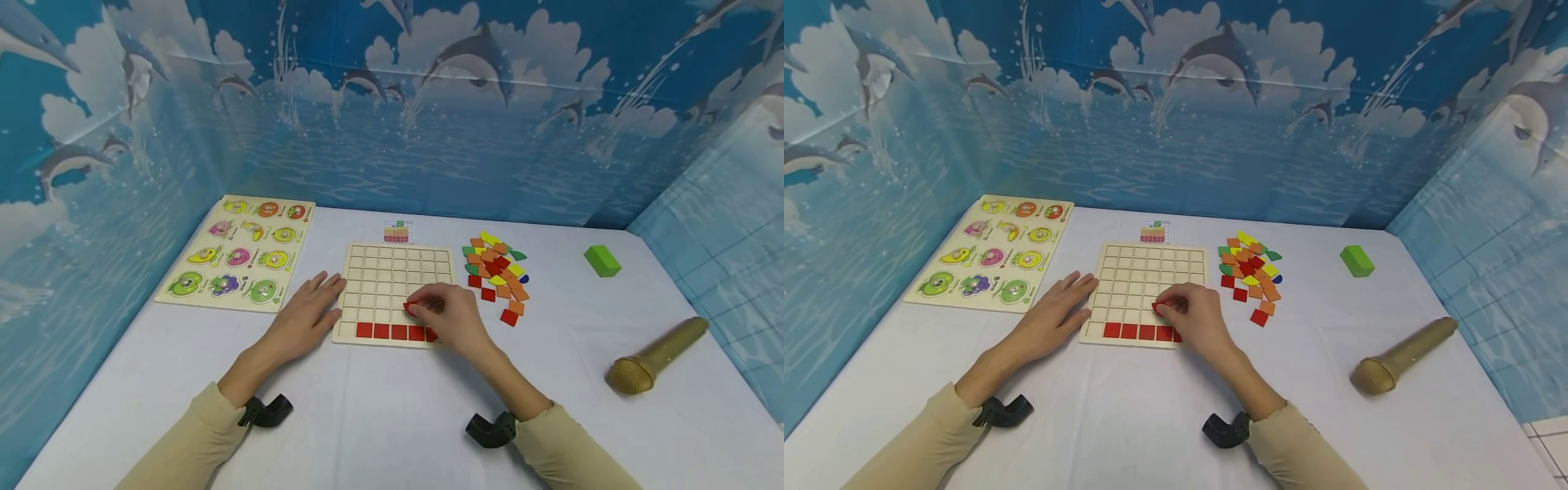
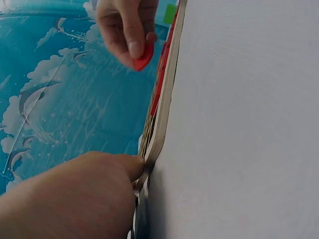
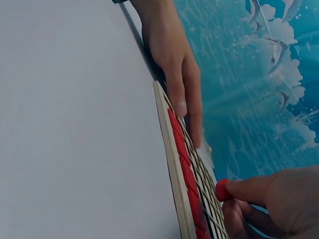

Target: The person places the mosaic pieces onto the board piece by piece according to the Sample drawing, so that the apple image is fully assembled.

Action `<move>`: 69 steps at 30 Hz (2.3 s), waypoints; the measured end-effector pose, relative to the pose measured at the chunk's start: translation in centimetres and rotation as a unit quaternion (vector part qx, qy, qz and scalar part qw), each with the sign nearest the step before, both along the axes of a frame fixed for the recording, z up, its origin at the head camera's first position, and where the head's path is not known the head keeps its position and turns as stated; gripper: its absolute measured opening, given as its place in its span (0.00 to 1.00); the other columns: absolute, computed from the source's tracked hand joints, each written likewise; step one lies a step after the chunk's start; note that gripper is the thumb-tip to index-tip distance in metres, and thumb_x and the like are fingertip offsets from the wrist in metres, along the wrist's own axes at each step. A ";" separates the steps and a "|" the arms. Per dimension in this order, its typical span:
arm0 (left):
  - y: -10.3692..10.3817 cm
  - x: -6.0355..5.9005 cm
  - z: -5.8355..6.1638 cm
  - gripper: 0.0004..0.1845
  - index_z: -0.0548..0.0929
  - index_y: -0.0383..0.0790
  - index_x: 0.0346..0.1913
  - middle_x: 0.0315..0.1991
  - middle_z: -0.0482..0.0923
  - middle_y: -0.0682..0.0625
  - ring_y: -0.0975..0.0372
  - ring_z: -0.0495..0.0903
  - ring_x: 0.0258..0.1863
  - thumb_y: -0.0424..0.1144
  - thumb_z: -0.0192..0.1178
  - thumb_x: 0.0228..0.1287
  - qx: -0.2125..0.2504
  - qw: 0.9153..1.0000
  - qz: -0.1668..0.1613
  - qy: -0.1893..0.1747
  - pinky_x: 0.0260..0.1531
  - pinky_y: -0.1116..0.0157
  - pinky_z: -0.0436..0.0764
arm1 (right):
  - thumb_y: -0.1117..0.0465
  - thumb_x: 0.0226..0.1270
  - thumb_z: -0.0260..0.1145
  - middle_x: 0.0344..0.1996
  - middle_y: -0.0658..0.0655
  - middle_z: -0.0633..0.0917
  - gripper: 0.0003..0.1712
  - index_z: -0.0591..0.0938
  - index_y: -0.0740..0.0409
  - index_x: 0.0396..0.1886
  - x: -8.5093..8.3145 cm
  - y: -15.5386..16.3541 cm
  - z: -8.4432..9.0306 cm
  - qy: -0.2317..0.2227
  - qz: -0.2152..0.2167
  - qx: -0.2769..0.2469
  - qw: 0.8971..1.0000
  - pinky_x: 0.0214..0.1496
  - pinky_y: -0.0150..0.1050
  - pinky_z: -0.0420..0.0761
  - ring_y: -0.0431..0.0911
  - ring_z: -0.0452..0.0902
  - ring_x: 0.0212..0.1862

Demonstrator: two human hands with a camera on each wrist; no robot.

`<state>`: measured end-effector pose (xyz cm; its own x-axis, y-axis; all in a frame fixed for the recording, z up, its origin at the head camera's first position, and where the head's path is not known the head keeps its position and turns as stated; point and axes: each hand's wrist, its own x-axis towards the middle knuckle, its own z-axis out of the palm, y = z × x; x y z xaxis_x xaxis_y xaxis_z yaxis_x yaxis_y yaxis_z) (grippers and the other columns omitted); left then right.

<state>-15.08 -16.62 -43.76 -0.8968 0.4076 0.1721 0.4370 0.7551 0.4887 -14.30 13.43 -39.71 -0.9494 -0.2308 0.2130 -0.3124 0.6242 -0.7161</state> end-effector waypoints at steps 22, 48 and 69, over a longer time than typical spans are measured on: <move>-0.1 -0.1 0.1 0.32 0.66 0.40 0.81 0.82 0.63 0.45 0.48 0.52 0.85 0.44 0.58 0.80 -0.004 1.000 -0.003 0.008 0.84 0.46 0.51 | 0.68 0.63 0.78 0.27 0.49 0.85 0.04 0.90 0.57 0.32 0.8 -8.8 -1.8 0.035 0.091 -0.027 0.995 0.31 0.28 0.79 0.38 0.76 0.28; -0.3 0.2 0.1 0.34 0.64 0.42 0.82 0.83 0.61 0.46 0.48 0.50 0.86 0.45 0.58 0.79 0.003 1.000 0.006 -0.008 0.85 0.46 0.49 | 0.65 0.67 0.76 0.32 0.50 0.86 0.04 0.91 0.58 0.40 -1.0 -5.3 -0.6 0.076 0.058 0.014 0.995 0.36 0.31 0.83 0.42 0.79 0.33; 0.0 -0.1 0.3 0.34 0.63 0.41 0.82 0.83 0.60 0.46 0.48 0.49 0.86 0.45 0.58 0.79 -0.008 1.000 -0.002 -0.005 0.85 0.46 0.49 | 0.67 0.66 0.76 0.47 0.66 0.90 0.17 0.88 0.67 0.53 -5.6 8.3 1.5 -0.041 -0.104 0.106 0.988 0.54 0.54 0.88 0.58 0.85 0.49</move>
<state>-15.20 -16.64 -43.48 -0.8970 0.4132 0.1571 0.4350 0.7615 0.4806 -19.88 21.78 -38.26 -0.9930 -0.0604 0.1017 -0.1085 0.8075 -0.5798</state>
